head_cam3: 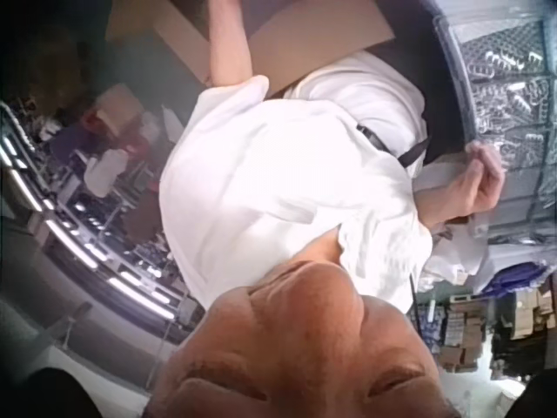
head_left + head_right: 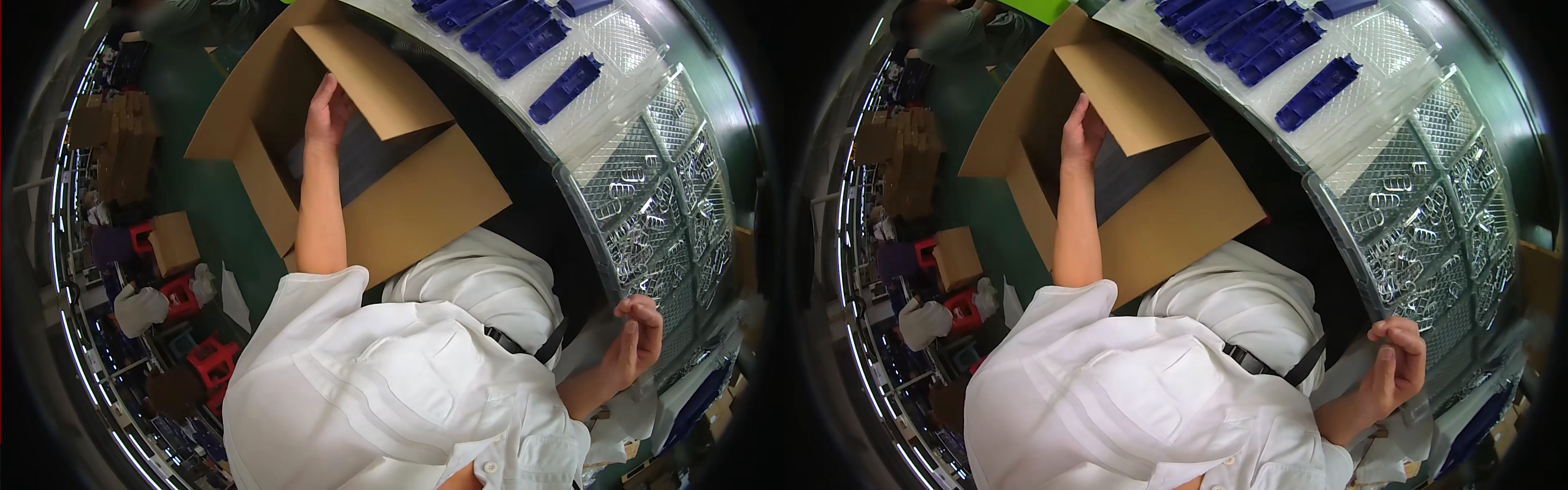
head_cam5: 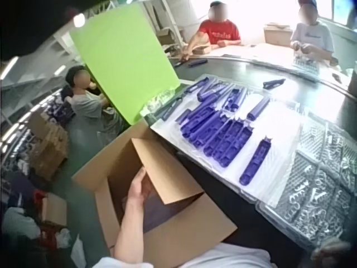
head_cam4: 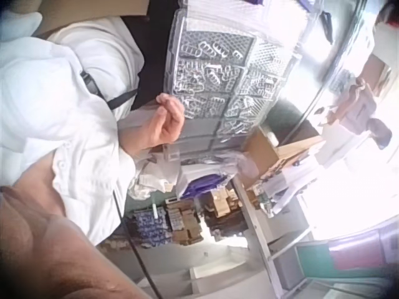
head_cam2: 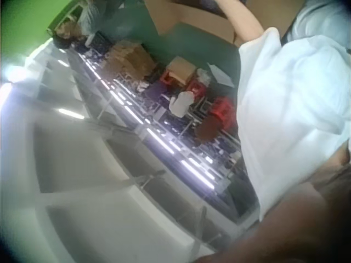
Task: Assembling small metal components and windowed inserts into blue plastic housings on an assembly line.
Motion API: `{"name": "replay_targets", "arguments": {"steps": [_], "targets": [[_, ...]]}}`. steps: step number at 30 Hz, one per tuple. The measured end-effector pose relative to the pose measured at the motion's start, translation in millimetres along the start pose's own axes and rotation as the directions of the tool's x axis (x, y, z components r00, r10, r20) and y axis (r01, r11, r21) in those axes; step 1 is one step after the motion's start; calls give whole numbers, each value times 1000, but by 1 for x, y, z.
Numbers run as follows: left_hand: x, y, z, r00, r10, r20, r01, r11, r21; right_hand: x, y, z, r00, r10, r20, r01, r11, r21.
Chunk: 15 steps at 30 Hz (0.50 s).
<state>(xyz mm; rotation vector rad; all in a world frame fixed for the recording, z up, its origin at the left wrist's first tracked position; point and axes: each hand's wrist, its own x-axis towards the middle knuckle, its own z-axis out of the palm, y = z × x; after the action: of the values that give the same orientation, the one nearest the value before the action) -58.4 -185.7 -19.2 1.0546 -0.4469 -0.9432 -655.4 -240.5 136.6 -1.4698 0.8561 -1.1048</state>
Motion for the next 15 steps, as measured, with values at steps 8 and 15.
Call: {"name": "replay_targets", "arguments": {"steps": [8, 15], "targets": [[-19, -159, -135, 988, -102, -120, 157, 571, 806, -17, 13, 33, 976, 203, -74, -211, 971, -116], [-47, -176, -208, 952, -69, 297, -300, -383, 873, -26, 31, 38, 961, 252, -113, -261, 962, -73]]}}
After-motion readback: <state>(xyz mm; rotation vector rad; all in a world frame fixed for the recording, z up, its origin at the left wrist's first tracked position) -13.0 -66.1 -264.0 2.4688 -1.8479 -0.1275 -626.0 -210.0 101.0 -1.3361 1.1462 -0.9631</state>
